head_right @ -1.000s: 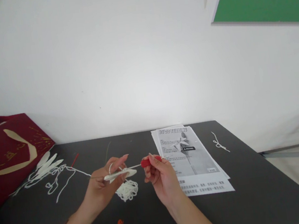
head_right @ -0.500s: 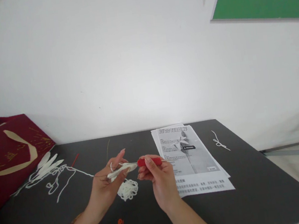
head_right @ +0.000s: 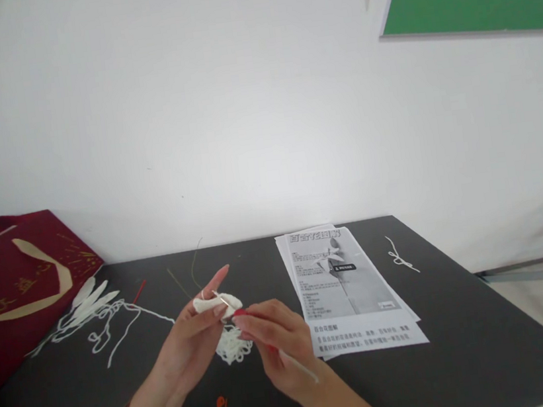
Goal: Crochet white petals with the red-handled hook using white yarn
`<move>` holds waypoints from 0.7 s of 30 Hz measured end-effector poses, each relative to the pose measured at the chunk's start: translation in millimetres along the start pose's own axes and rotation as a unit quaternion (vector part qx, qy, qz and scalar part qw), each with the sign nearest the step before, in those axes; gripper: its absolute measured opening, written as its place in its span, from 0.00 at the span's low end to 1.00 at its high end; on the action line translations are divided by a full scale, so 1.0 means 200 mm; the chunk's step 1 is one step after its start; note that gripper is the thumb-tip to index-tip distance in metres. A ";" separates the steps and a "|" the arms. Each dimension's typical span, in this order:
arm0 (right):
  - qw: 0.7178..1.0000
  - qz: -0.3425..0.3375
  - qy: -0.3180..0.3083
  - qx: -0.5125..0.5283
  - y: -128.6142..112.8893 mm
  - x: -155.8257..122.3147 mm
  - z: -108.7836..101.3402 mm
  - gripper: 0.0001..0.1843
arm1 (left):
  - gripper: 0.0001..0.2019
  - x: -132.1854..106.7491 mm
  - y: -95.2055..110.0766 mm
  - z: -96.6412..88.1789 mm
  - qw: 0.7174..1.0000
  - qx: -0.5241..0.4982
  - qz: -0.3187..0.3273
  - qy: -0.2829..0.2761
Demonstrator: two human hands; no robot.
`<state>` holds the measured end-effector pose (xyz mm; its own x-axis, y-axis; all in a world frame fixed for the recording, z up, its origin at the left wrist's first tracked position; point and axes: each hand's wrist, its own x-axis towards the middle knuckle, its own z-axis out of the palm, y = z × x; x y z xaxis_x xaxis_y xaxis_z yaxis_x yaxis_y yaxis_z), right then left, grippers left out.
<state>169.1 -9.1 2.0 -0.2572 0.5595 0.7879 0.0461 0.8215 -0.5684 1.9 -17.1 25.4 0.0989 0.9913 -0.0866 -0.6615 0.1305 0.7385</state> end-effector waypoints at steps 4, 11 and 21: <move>0.971 0.157 0.077 0.164 0.01 0.02 0.00 0.12 | 0.28 0.01 0.04 -0.02 0.999 0.037 0.015 -0.016; 0.905 0.261 0.121 0.314 0.02 0.03 -0.01 0.06 | 0.29 -0.02 0.08 -0.03 0.995 0.073 0.011 -0.059; 0.918 0.215 0.088 0.322 -0.01 0.05 -0.06 0.06 | 0.30 -0.02 0.10 -0.05 0.991 0.028 -0.052 -0.118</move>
<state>178.2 -3.4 14.7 -0.1868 0.8722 0.4520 -0.4883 0.3168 -0.8131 -19.4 -18.5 34.6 0.3406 0.9402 -0.0098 -0.5963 0.2240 0.7709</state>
